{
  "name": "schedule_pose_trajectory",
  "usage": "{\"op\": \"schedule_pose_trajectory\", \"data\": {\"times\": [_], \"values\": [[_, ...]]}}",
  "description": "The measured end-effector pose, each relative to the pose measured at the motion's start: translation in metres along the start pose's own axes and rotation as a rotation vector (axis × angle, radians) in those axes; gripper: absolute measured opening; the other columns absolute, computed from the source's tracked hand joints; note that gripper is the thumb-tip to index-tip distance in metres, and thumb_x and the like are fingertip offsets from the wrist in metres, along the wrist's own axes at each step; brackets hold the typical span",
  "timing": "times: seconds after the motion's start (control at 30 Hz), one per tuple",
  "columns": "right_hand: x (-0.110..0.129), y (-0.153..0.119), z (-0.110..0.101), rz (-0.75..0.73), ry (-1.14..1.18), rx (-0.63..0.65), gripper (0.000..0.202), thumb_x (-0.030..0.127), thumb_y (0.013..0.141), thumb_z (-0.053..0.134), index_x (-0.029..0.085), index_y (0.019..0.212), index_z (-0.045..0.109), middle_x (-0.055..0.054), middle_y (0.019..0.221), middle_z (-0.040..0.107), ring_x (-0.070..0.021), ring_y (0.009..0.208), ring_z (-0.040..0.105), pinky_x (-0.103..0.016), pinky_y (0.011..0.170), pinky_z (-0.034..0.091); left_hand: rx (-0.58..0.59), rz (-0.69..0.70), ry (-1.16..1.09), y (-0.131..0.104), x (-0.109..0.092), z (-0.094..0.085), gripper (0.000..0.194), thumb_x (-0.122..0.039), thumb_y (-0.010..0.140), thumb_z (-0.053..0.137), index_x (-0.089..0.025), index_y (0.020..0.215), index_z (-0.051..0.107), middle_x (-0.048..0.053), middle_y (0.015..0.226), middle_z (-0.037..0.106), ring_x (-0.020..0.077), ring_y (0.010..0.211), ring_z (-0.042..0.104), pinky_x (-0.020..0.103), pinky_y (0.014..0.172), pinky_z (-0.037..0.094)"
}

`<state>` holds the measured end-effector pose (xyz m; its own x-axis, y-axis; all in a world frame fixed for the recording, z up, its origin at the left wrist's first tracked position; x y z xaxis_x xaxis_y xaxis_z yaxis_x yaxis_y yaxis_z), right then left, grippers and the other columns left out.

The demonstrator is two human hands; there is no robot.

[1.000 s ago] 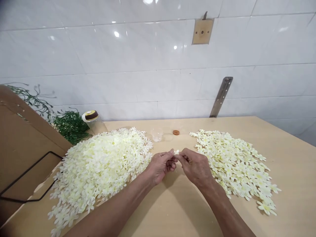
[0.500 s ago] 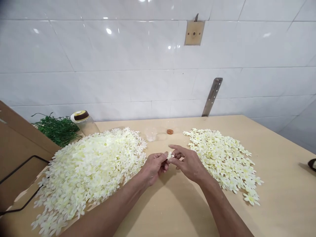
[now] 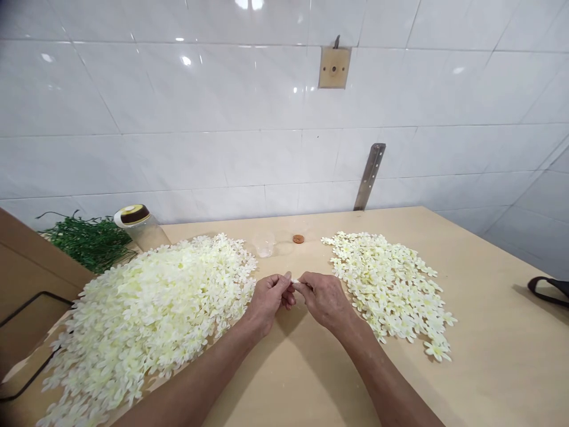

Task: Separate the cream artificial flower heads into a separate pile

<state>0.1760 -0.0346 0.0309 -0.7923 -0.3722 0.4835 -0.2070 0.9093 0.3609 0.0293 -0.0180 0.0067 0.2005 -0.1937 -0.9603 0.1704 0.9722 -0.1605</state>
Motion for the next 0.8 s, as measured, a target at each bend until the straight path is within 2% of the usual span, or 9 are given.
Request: {"op": "schedule_pose_trajectory", "data": {"times": [0.17, 0.3, 0.43, 0.53, 0.67, 0.73, 0.8], "values": [[0.006, 0.001, -0.002, -0.035, 0.124, 0.063, 0.045, 0.036, 0.101, 0.031, 0.022, 0.075, 0.065, -0.001, 0.063, 0.066, -0.0140, 0.056, 0.059, -0.024, 0.060, 0.043, 0.009, 0.011, -0.047, 0.003, 0.002, -0.003, 0.041, -0.053, 0.073, 0.070, -0.014, 0.064, 0.061, 0.003, 0.051, 0.058, 0.0107, 0.045, 0.051, 0.024, 0.049, 0.039], [0.010, 0.001, -0.004, 0.037, 0.231, 0.087, 0.036, 0.038, 0.099, 0.035, 0.024, 0.091, 0.067, 0.000, 0.065, 0.068, -0.0146, 0.055, 0.060, -0.024, 0.060, 0.047, 0.075, -0.041, -0.160, 0.005, 0.008, -0.002, 0.043, -0.054, 0.072, 0.071, -0.013, 0.063, 0.061, 0.001, 0.050, 0.055, 0.0087, 0.045, 0.047, 0.023, 0.049, 0.035], [0.017, 0.001, -0.003, 0.017, 0.306, 0.164, 0.040, 0.042, 0.100, 0.032, 0.024, 0.082, 0.063, 0.001, 0.067, 0.068, -0.0141, 0.058, 0.061, -0.024, 0.061, 0.047, 0.044, -0.024, -0.195, 0.004, 0.009, 0.001, 0.044, -0.054, 0.072, 0.071, -0.014, 0.060, 0.058, 0.000, 0.048, 0.053, 0.0082, 0.043, 0.044, 0.023, 0.048, 0.033], [0.014, 0.001, -0.001, 0.050, 0.265, 0.115, 0.040, 0.044, 0.099, 0.033, 0.024, 0.084, 0.065, 0.001, 0.067, 0.069, -0.0145, 0.058, 0.061, -0.024, 0.060, 0.046, 0.005, 0.013, -0.167, 0.001, 0.006, 0.003, 0.039, -0.049, 0.072, 0.072, -0.014, 0.061, 0.059, 0.001, 0.050, 0.055, 0.0088, 0.046, 0.047, 0.023, 0.049, 0.035], [-0.001, 0.002, 0.002, 0.114, 0.196, 0.037, 0.033, 0.045, 0.095, 0.045, 0.024, 0.100, 0.069, 0.000, 0.073, 0.073, -0.0167, 0.063, 0.066, -0.025, 0.062, 0.047, 0.110, -0.018, -0.165, -0.004, 0.001, 0.006, 0.030, -0.041, 0.075, 0.069, -0.011, 0.071, 0.066, 0.004, 0.058, 0.061, 0.0093, 0.049, 0.052, 0.022, 0.051, 0.039], [-0.007, 0.003, 0.000, 0.121, 0.126, 0.011, 0.032, 0.045, 0.094, 0.046, 0.023, 0.097, 0.069, -0.001, 0.072, 0.072, -0.0175, 0.064, 0.066, -0.026, 0.063, 0.045, 0.127, -0.043, -0.131, -0.006, -0.001, 0.007, 0.028, -0.038, 0.077, 0.067, -0.010, 0.074, 0.067, 0.006, 0.066, 0.065, 0.0096, 0.050, 0.055, 0.022, 0.050, 0.041], [-0.009, 0.003, -0.002, 0.128, 0.049, -0.027, 0.033, 0.045, 0.095, 0.043, 0.022, 0.088, 0.066, -0.001, 0.068, 0.070, -0.0179, 0.063, 0.064, -0.026, 0.062, 0.043, 0.082, -0.051, -0.066, -0.007, -0.002, 0.009, 0.024, -0.035, 0.078, 0.066, -0.011, 0.076, 0.066, 0.007, 0.073, 0.066, 0.0101, 0.049, 0.057, 0.022, 0.047, 0.043]]}}
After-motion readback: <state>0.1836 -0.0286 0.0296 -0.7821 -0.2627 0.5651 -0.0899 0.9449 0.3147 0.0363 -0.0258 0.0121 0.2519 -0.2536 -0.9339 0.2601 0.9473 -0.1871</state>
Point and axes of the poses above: each hand's wrist, its own y-axis towards the middle knuckle, its own z-axis out of the palm, x = y × z, the point moved 1 cm from there along y, towards the middle knuckle
